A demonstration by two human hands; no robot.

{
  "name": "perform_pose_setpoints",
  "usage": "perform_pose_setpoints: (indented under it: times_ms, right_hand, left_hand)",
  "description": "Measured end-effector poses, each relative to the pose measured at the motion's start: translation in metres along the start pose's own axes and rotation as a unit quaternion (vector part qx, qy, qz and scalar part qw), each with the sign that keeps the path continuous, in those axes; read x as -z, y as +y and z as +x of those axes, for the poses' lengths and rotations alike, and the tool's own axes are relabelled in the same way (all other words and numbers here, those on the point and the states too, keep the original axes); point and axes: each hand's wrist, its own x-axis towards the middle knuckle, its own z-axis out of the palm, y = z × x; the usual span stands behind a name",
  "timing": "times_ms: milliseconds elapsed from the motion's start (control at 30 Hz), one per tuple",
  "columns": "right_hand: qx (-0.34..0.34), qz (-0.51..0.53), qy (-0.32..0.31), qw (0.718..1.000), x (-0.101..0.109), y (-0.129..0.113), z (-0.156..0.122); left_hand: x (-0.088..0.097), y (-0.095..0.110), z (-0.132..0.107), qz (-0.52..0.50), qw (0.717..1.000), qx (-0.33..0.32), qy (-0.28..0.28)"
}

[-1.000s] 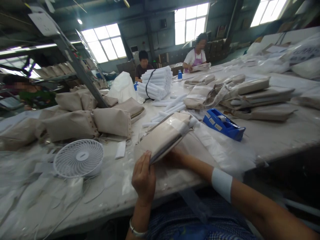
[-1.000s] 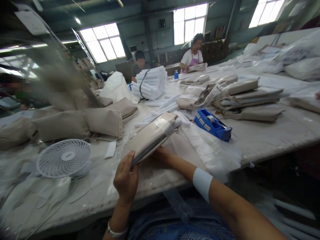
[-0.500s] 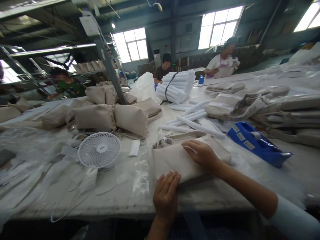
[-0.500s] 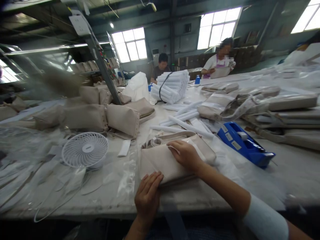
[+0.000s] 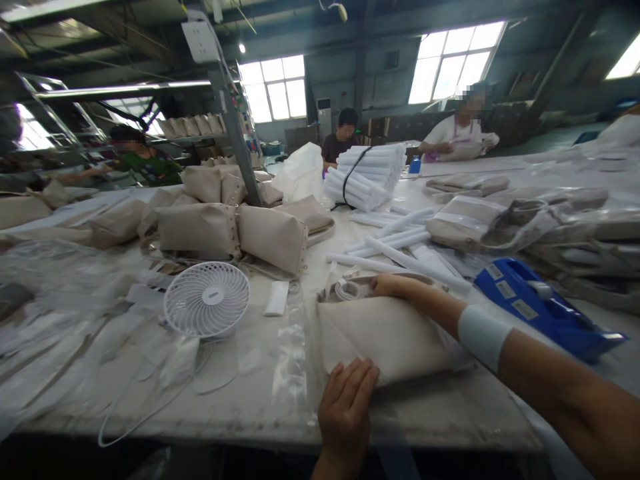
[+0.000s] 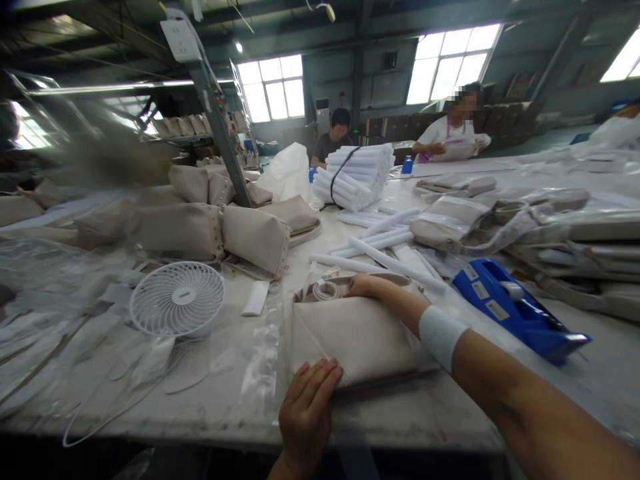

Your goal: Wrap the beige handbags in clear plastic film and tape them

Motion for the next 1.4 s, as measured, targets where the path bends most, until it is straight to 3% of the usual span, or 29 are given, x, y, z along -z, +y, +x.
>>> perform_pose_setpoints:
  times_ms: [100,133,300,500,600,700,867,1033,1167,1300,1400]
  right_hand:
    - [-0.041,0.010,-0.105,0.994,0.013,-0.003,-0.015]
    - [-0.049,0.020,-0.114,0.992,0.018,-0.006,-0.020]
    - [-0.030,0.138,-0.034,0.989,0.020,-0.033,-0.037]
    - [-0.005,0.321,0.011,0.947,-0.001,-0.072,-0.004]
    - [0.004,0.398,0.030,0.917,0.006,-0.091,0.003]
    - [0.013,0.429,0.015,0.903,0.021,-0.101,-0.017]
    - [0.018,0.396,-0.016,0.918,0.034,-0.102,-0.091]
    - [0.089,0.290,0.003,0.953,0.021,-0.103,-0.156]
    - [0.193,0.199,0.055,0.959,0.000,-0.099,-0.189]
    - [0.291,0.083,0.129,0.944,-0.024,-0.095,-0.211]
    - [0.316,0.043,0.138,0.938,-0.032,-0.094,-0.230]
  left_hand:
    - [0.000,-0.001,-0.001,-0.005,1.000,0.008,-0.001]
    - [0.000,-0.001,-0.001,-0.007,1.000,0.008,-0.004]
    - [0.003,0.002,0.002,-0.021,0.999,-0.009,-0.023]
    - [0.004,0.015,0.003,-0.027,0.998,-0.039,-0.043]
    - [0.003,0.021,0.001,-0.019,0.998,-0.038,-0.043]
    - [0.003,0.023,-0.001,-0.019,0.998,-0.040,-0.043]
    - [0.007,0.020,-0.003,-0.026,0.996,-0.047,-0.072]
    - [0.008,0.017,-0.004,-0.021,0.995,-0.058,-0.082]
    - [0.006,0.016,-0.008,-0.030,0.997,-0.031,-0.060]
    - [0.003,0.015,-0.014,-0.036,0.998,0.028,-0.034]
    - [0.004,0.014,-0.013,-0.023,0.998,0.002,-0.060]
